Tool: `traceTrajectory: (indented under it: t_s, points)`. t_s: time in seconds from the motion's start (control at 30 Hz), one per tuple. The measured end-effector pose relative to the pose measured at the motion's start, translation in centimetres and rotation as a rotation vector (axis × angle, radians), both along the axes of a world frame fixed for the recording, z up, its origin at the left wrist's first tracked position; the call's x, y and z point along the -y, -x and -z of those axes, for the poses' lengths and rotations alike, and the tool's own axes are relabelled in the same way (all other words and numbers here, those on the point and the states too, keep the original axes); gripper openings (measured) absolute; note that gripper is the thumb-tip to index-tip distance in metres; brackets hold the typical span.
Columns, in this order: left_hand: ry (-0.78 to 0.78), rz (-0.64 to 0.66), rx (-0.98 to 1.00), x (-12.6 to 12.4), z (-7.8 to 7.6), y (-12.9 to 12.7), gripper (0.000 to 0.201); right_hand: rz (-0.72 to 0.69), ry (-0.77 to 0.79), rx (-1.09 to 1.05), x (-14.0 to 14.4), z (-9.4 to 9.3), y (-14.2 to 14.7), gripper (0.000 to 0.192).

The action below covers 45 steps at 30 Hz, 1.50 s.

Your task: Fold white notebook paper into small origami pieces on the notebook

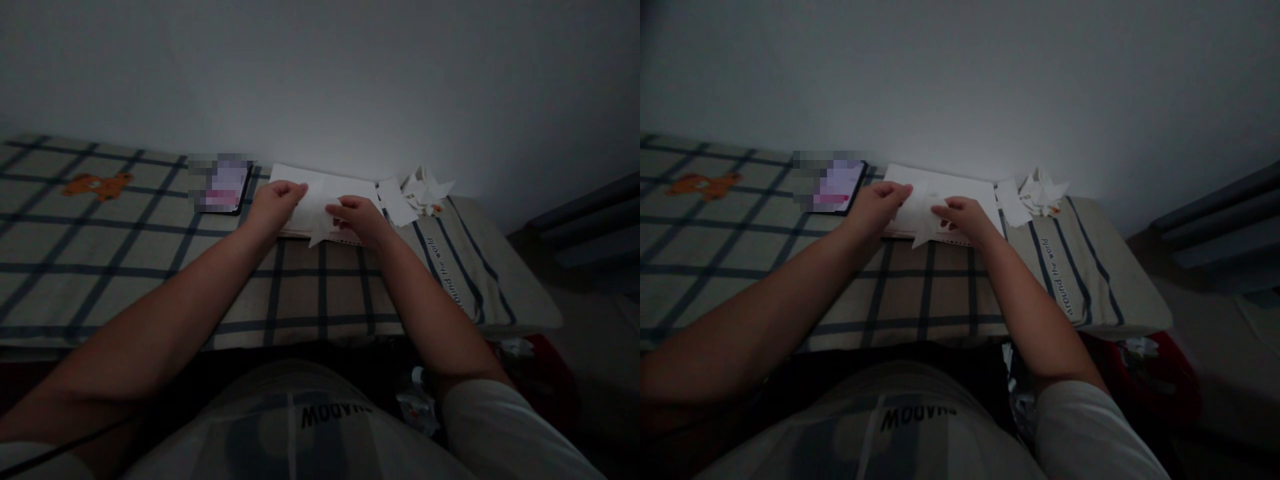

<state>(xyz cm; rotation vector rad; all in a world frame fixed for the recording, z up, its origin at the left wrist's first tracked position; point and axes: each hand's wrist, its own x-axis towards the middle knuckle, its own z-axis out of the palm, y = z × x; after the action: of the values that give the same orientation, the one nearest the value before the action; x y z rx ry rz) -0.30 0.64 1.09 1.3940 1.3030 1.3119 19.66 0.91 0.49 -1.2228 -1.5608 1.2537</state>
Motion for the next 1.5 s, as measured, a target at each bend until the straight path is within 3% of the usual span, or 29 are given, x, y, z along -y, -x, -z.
traceTrajectory:
  t_s: [0.2, 0.47, 0.63, 0.87, 1.1, 1.3, 1.5]
  points:
    - [0.087, 0.081, -0.01, 0.1, -0.2, 0.3, 0.035, 0.112, -0.019, -0.037, -0.2, -0.2, 0.0, 0.031]
    - [0.104, 0.01, 0.082, 0.3, -0.8, 0.1, 0.021, 0.044, 0.077, -0.192, -0.2, -0.1, 0.2, 0.024]
    - [0.135, 0.126, -0.022, 0.3, -0.5, 0.1, 0.029, 0.136, 0.031, -0.165, -0.4, -0.2, 0.1, 0.022]
    - [0.179, 0.251, -0.121, -0.1, 0.6, 0.4, 0.031, 0.14, 0.003, -0.179, -0.5, 0.0, 0.1, 0.025]
    - [0.096, 0.156, -0.162, -0.3, 0.5, 0.5, 0.029, 0.006, 0.065, -0.206, -0.6, 0.8, 0.1, 0.028]
    - [0.083, 0.168, -0.207, -0.1, 0.5, 0.3, 0.023, 0.051, 0.016, 0.0, -0.9, 1.1, -0.3, 0.024]
    - [0.086, 0.161, -0.212, 0.2, 0.1, 0.2, 0.022, 0.08, -0.03, -0.012, -0.5, 0.6, 0.0, 0.029]
